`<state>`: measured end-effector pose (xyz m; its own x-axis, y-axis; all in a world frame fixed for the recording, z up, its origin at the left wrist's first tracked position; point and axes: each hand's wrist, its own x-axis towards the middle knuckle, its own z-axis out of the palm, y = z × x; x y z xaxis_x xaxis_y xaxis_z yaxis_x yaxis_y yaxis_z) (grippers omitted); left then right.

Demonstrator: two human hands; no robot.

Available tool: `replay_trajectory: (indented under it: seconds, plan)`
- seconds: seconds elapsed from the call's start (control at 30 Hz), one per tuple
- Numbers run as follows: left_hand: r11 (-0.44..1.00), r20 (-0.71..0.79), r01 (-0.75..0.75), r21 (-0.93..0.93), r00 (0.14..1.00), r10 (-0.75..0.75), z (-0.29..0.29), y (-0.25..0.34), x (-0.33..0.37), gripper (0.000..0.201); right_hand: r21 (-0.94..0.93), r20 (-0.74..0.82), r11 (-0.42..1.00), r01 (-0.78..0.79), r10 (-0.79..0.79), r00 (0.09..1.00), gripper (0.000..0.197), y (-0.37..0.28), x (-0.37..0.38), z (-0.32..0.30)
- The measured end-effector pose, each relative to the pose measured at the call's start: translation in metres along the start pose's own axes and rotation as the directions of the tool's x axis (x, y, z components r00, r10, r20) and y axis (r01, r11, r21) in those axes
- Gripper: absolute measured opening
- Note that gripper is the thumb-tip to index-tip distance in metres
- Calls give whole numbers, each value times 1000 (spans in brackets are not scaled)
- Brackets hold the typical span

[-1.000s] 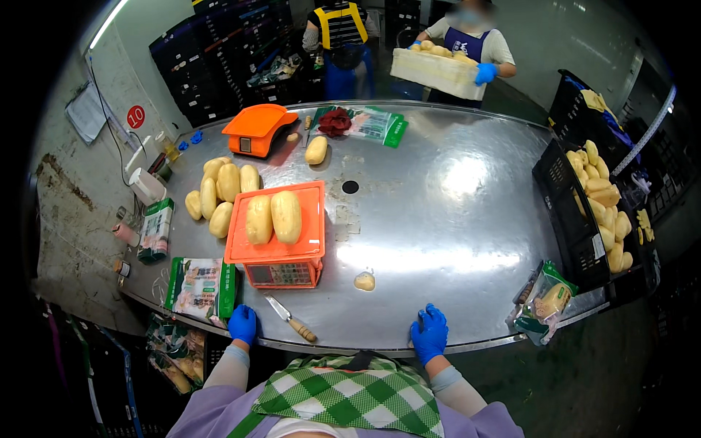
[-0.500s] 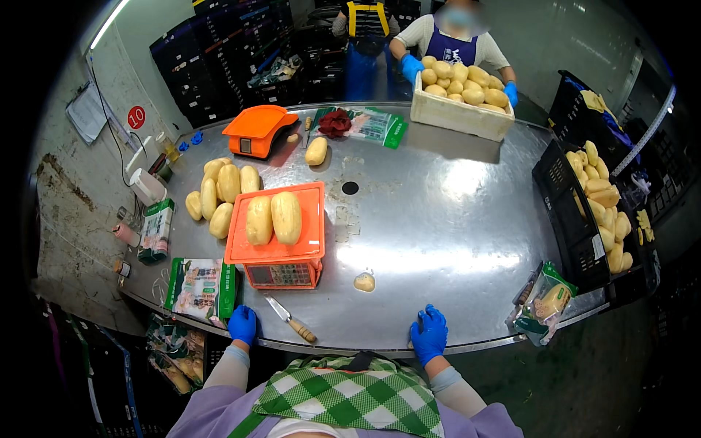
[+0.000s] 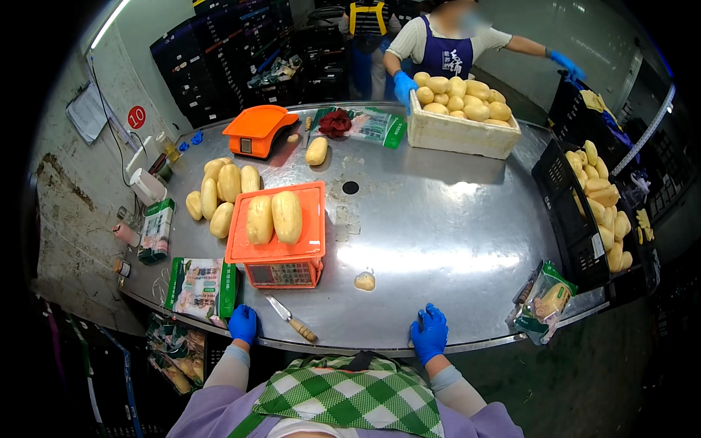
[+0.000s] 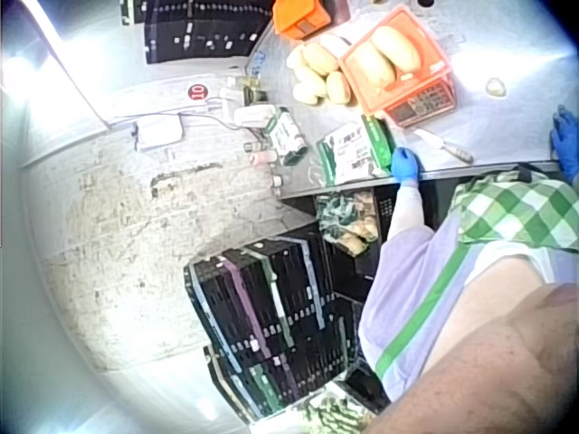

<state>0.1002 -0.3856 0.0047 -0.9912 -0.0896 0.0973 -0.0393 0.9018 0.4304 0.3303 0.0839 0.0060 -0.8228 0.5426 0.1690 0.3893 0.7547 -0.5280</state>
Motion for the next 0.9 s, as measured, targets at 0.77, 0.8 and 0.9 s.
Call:
replay_trajectory:
  seconds: [0.77,0.8,0.9]
  plan:
    - [1000,8,-11,-4,1000,11,0,2,0,20,840,125,460,-288,353,927,51,52,91,-1]
    - [1000,8,-9,-6,1000,9,2,0,1,20,890,70,397,-224,367,928,54,56,107,-3]
    - [1000,5,-14,-4,1000,14,2,-6,1,20,921,29,350,-170,374,927,62,41,152,-22]
